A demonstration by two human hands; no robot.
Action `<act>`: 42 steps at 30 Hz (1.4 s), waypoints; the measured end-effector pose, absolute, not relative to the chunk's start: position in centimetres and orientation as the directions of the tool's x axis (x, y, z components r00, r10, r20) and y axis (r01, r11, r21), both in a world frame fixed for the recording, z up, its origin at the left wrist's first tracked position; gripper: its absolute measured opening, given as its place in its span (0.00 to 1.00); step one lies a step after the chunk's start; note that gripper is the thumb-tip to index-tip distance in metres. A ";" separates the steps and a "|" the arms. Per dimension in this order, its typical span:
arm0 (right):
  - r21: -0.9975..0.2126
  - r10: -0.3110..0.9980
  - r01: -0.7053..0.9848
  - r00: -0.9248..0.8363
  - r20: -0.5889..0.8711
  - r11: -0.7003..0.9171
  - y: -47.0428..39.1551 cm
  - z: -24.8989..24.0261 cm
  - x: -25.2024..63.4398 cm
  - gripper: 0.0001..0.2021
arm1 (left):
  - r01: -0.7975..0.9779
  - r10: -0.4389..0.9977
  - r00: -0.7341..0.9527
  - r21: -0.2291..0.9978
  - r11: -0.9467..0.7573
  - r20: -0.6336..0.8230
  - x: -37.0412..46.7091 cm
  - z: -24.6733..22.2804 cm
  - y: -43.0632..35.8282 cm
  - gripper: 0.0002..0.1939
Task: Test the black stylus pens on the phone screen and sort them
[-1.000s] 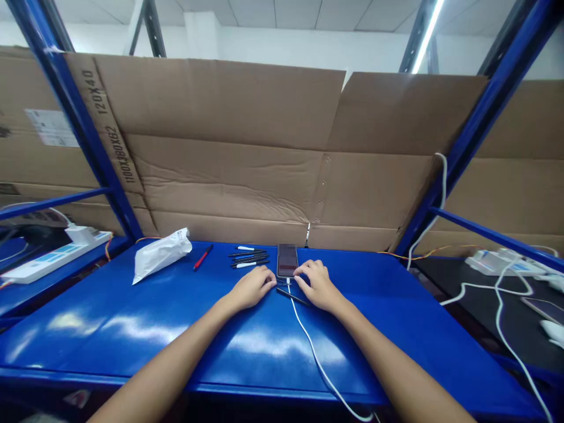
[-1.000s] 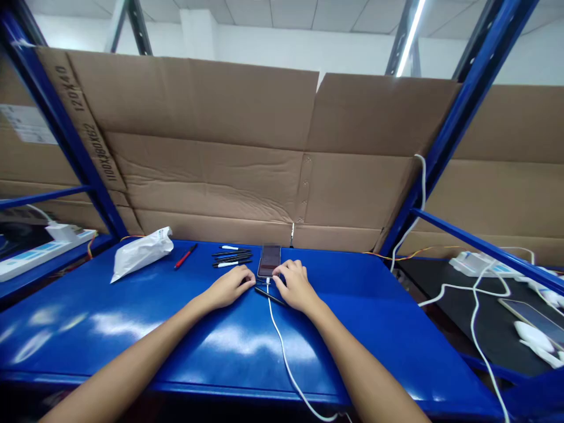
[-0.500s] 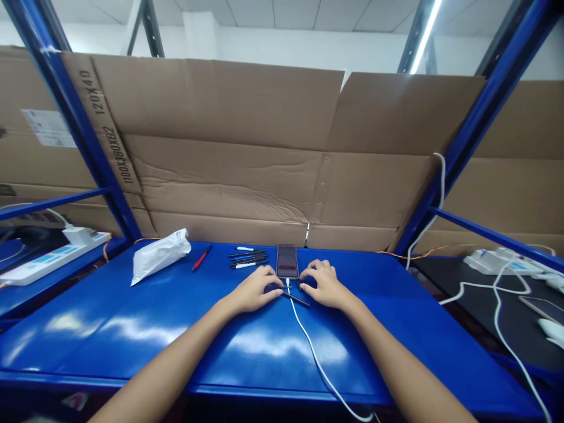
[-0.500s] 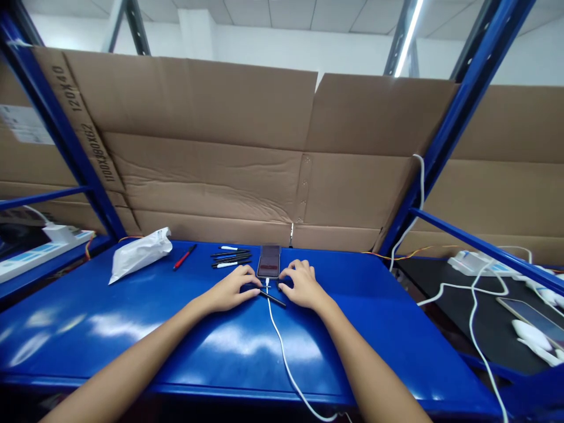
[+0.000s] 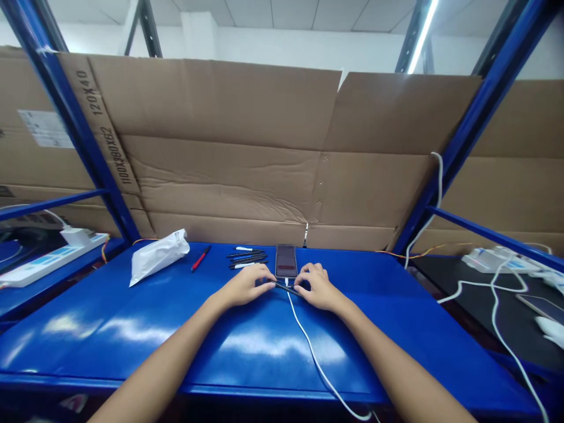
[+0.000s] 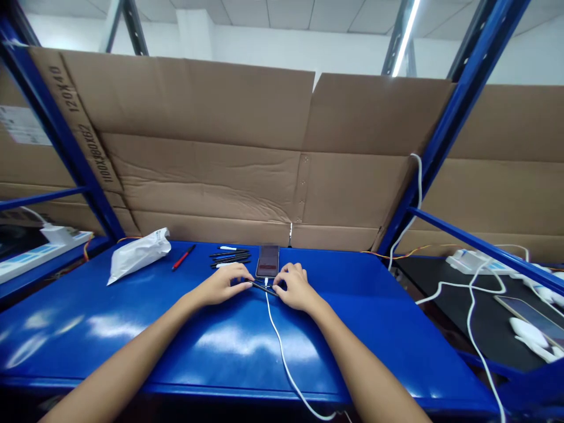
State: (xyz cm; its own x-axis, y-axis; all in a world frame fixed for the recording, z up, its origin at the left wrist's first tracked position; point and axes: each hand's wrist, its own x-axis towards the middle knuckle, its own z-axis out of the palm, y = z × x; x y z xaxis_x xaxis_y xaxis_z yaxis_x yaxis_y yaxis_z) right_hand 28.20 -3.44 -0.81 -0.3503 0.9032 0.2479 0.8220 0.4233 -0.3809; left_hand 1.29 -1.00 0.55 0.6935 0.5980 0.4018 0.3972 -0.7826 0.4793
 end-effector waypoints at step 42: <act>-0.891 0.910 0.226 -0.231 0.345 0.395 -2.2 -0.1 29.2 0.15 | 0.503 0.759 0.468 0.570 -0.650 0.452 0.2 0.4 0.3 0.16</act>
State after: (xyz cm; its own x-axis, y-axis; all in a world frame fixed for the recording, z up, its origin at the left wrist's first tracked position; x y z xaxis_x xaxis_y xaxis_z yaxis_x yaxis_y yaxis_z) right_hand 29.25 -2.16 -0.11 -0.2314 0.9098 0.3445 0.2258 0.3947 -0.8907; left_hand 0.16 0.31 0.41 0.4684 0.7590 0.4522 0.5031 -0.6499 0.5697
